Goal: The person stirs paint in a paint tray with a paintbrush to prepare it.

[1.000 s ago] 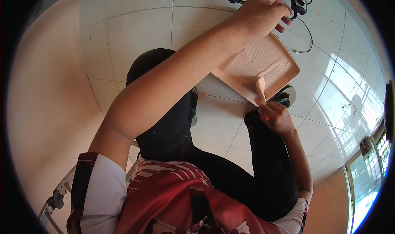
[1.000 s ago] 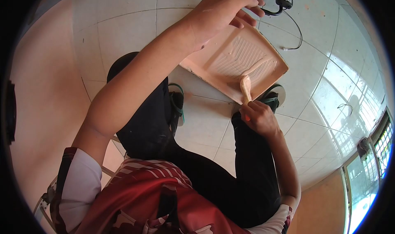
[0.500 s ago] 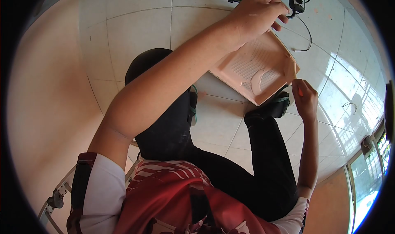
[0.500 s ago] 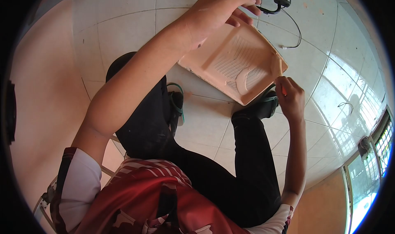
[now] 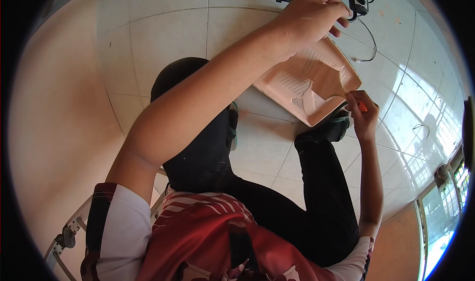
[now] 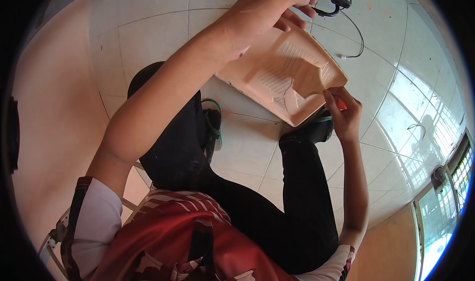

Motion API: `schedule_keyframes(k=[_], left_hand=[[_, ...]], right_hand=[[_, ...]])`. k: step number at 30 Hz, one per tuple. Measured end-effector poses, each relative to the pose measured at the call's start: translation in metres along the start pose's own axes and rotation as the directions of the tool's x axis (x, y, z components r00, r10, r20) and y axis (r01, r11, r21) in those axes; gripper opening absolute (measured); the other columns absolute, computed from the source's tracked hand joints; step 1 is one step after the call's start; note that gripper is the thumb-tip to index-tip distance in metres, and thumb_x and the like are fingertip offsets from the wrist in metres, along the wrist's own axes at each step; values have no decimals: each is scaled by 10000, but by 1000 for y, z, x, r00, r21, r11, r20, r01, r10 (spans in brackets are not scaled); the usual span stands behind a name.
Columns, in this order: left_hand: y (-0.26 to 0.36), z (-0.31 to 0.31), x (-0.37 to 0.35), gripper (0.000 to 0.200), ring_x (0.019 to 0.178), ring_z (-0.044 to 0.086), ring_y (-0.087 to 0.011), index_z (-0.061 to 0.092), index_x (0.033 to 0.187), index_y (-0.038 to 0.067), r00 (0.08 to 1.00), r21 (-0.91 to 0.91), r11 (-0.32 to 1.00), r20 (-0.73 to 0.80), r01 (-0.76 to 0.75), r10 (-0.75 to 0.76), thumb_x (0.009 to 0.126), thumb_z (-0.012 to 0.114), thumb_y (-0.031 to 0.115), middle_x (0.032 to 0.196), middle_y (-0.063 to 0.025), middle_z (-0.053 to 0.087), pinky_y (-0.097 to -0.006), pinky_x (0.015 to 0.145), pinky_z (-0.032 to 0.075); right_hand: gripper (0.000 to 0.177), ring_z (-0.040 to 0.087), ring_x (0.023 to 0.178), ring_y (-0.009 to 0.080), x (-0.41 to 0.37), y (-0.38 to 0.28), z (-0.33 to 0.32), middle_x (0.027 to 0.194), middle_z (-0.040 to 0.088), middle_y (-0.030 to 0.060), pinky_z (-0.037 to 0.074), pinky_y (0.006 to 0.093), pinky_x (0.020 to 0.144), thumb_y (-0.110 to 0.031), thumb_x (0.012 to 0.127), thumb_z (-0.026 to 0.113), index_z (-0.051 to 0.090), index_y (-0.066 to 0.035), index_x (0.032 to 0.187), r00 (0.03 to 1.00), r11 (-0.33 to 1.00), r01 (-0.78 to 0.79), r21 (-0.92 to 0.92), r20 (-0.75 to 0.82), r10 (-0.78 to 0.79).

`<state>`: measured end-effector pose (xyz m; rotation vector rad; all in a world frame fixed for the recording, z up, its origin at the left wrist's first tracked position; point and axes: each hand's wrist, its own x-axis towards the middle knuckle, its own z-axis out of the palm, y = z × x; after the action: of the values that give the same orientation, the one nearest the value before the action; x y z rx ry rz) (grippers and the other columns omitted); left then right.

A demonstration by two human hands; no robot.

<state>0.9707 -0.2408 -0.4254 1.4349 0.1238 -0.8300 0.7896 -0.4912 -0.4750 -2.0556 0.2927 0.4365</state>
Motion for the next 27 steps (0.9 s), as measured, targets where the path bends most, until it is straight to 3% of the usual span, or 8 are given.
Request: schedule_keyframes(k=[6, 8, 10, 11, 18, 19, 22, 27], left_hand=[[1, -3, -4, 295, 874, 639, -139, 617, 1080, 74, 1000, -9, 1000, -1, -15, 15, 1027, 542, 355, 984, -38, 672, -290, 749, 490], [0, -6, -12, 296, 870, 639, -140, 616, 1077, 74, 997, -38, 997, 21, -74, 75, 1028, 541, 357, 981, -38, 670, -290, 745, 489], [-1, -9, -15, 297, 865, 639, -141, 615, 1075, 74, 990, -67, 989, 40, -133, 135, 1029, 541, 358, 978, -37, 668, -289, 741, 487], [-1, -10, -15, 300, 873, 638, -141, 614, 1081, 75, 989, -63, 988, 44, -138, 141, 1030, 538, 361, 987, -38, 668, -292, 748, 487], [1, -14, -20, 309, 928, 630, -141, 614, 1128, 76, 992, -63, 991, 35, -121, 124, 1029, 538, 360, 1032, -44, 669, -310, 798, 491], [2, -11, -14, 305, 928, 634, -140, 614, 1142, 80, 1000, -25, 1000, -15, -15, 14, 1032, 534, 353, 1036, -44, 671, -303, 801, 490], [-3, -15, -14, 298, 923, 639, -140, 614, 1154, 85, 1000, -59, 998, -8, -13, 12, 1034, 532, 344, 1043, -46, 673, -300, 806, 489], [-8, -25, -15, 286, 913, 643, -141, 613, 1139, 84, 999, -29, 999, -36, -40, 39, 1034, 541, 340, 1046, -49, 675, -304, 800, 487]], right_hand=[[216, 666, 697, 139, -14, 1, -12, 780, 710, 102, 536, 287, 691, -164, 902, 806, 704, 24, 930, 987, 964, 156, -215, 63, -146], [208, 717, 742, 202, -15, 6, -6, 838, 730, 109, 560, 316, 709, -150, 882, 817, 699, 9, 943, 988, 971, 124, -203, 118, -102], [222, 733, 776, 278, -15, 12, 7, 870, 730, 110, 575, 353, 714, -143, 857, 831, 693, -13, 972, 946, 884, 319, -342, 174, -274], [236, 716, 779, 331, -16, 24, 11, 897, 723, 120, 576, 389, 711, -127, 844, 829, 681, -30, 1000, 944, 881, 325, -345, 177, -279], [213, 702, 757, 344, -1, 8, 57, 900, 706, 148, 565, 400, 685, -116, 857, 803, 679, -40, 1013, 940, 899, 334, -282, 168, -297], [209, 700, 753, 350, 2, 0, 67, 887, 702, 151, 564, 400, 682, -123, 861, 800, 683, -42, 1013, 928, 906, 360, -224, 189, -322], [207, 702, 757, 356, 8, -8, 84, 894, 706, 154, 566, 395, 688, -129, 866, 796, 690, -40, 1020, 900, 905, 401, -143, 246, -360], [180, 735, 784, 316, 10, -10, 55, 924, 743, 147, 579, 364, 731, -97, 868, 782, 707, -33, 1019, 931, 937, 332, -108, 195, -308]])
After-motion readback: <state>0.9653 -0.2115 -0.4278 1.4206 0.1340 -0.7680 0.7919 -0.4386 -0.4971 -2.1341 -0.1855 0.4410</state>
